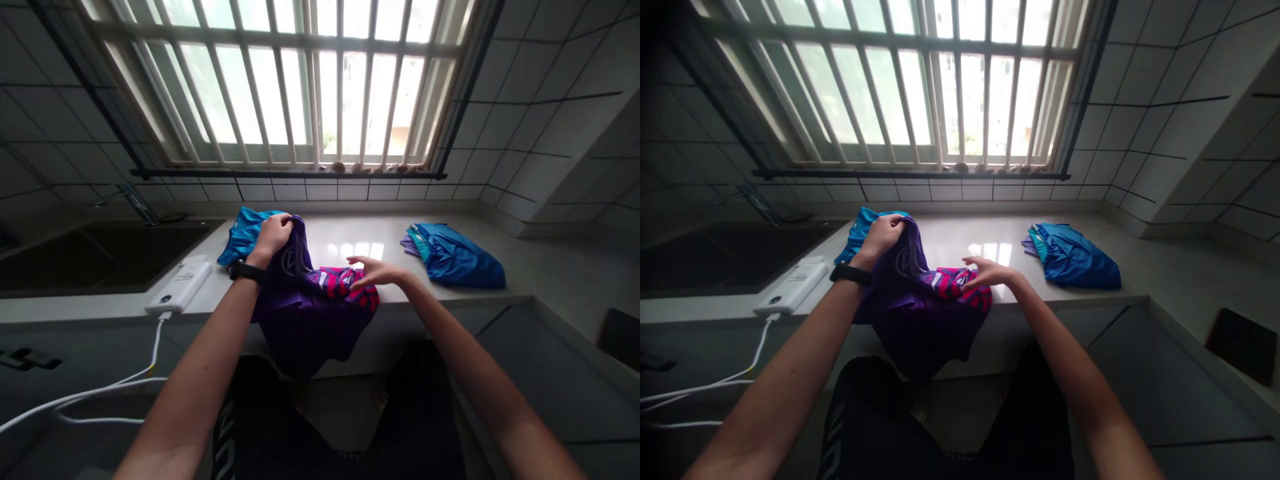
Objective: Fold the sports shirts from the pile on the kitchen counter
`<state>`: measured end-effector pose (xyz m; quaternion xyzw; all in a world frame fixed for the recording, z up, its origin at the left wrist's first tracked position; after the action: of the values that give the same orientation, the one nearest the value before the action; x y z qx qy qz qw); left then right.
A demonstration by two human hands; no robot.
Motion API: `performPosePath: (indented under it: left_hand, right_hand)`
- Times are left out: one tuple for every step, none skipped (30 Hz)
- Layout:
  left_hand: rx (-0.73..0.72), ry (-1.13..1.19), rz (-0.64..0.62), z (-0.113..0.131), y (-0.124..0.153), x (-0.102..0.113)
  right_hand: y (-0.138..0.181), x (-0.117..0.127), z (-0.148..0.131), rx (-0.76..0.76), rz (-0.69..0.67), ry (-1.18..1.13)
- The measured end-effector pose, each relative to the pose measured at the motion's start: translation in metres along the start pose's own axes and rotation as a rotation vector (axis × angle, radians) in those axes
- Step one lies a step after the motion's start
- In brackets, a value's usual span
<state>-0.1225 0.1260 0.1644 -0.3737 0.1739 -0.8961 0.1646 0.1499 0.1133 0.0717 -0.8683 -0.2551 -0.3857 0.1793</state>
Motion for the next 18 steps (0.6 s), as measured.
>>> performPosePath:
  left_hand:
    - [0.013, -0.013, -0.017, 0.002, 0.003, -0.002]
    - [0.033, -0.027, -0.037, 0.003, 0.005, -0.004]
    - [0.061, -0.037, -0.058, 0.002, 0.007, -0.005]
    - [0.098, -0.042, -0.071, -0.001, 0.009, -0.003]
    - [0.142, -0.039, -0.07, -0.005, 0.01, 0.0]
    - [0.187, -0.031, -0.054, -0.01, 0.011, 0.004]
    - [0.231, -0.019, -0.016, -0.016, 0.01, 0.011]
    - [0.263, -0.014, 0.036, -0.021, 0.008, 0.018]
    - [0.276, -0.027, 0.091, -0.026, 0.005, 0.025]
    - [0.263, -0.058, 0.137, -0.029, 0.0, 0.03]
    - [0.223, -0.1, 0.161, -0.03, -0.006, 0.032]
    - [0.156, -0.141, 0.152, -0.029, -0.012, 0.03]
    - [0.069, -0.178, 0.108, -0.027, -0.017, 0.022]
    - [-0.027, -0.21, 0.032, -0.025, -0.019, 0.01]
    - [-0.118, -0.249, -0.054, -0.022, -0.018, -0.005]
    - [-0.196, -0.306, -0.142, -0.021, -0.013, -0.021]
    - [-0.252, -0.387, -0.222, -0.021, -0.005, -0.038]
    - [-0.281, -0.485, -0.29, -0.023, 0.006, -0.053]
  right_hand:
    - [0.0, -0.017, -0.003, -0.001, -0.033, 0.038]
    - [0.0, -0.028, -0.003, -0.012, -0.049, 0.074]
    - [0.0, -0.033, -0.002, -0.033, -0.037, 0.099]
    - [0.0, -0.03, 0.001, -0.06, 0.007, 0.11]
    - [0.0, -0.021, 0.006, -0.09, 0.08, 0.107]
    - [0.001, -0.007, 0.012, -0.121, 0.18, 0.093]
    - [0.004, 0.011, 0.02, -0.156, 0.295, 0.074]
    - [0.007, 0.029, 0.029, -0.2, 0.414, 0.054]
    - [0.011, 0.047, 0.038, -0.248, 0.524, 0.036]
    - [0.015, 0.061, 0.047, -0.296, 0.615, 0.021]
    - [0.019, 0.073, 0.055, -0.341, 0.682, 0.013]
    - [0.022, 0.08, 0.062, -0.382, 0.722, 0.018]
    - [0.023, 0.085, 0.067, -0.417, 0.735, 0.042]
    - [0.024, 0.087, 0.07, -0.445, 0.727, 0.09]
    - [0.024, 0.086, 0.071, -0.468, 0.705, 0.162]
    - [0.025, 0.084, 0.071, -0.485, 0.676, 0.253]
    - [0.025, 0.08, 0.07, -0.498, 0.64, 0.352]
    - [0.025, 0.076, 0.069, -0.512, 0.599, 0.448]
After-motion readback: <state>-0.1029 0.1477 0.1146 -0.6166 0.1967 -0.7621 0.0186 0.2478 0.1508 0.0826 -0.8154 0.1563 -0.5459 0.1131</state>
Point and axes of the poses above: each hand's wrist, its own y-axis away from the middle knuckle, its own x-axis out of the back of the hand, z = x × y, the point moved 7 cm from there along -y, towards the middle knuckle, and after that the axes turned 4 degrees about y, right-handed, at the moved point
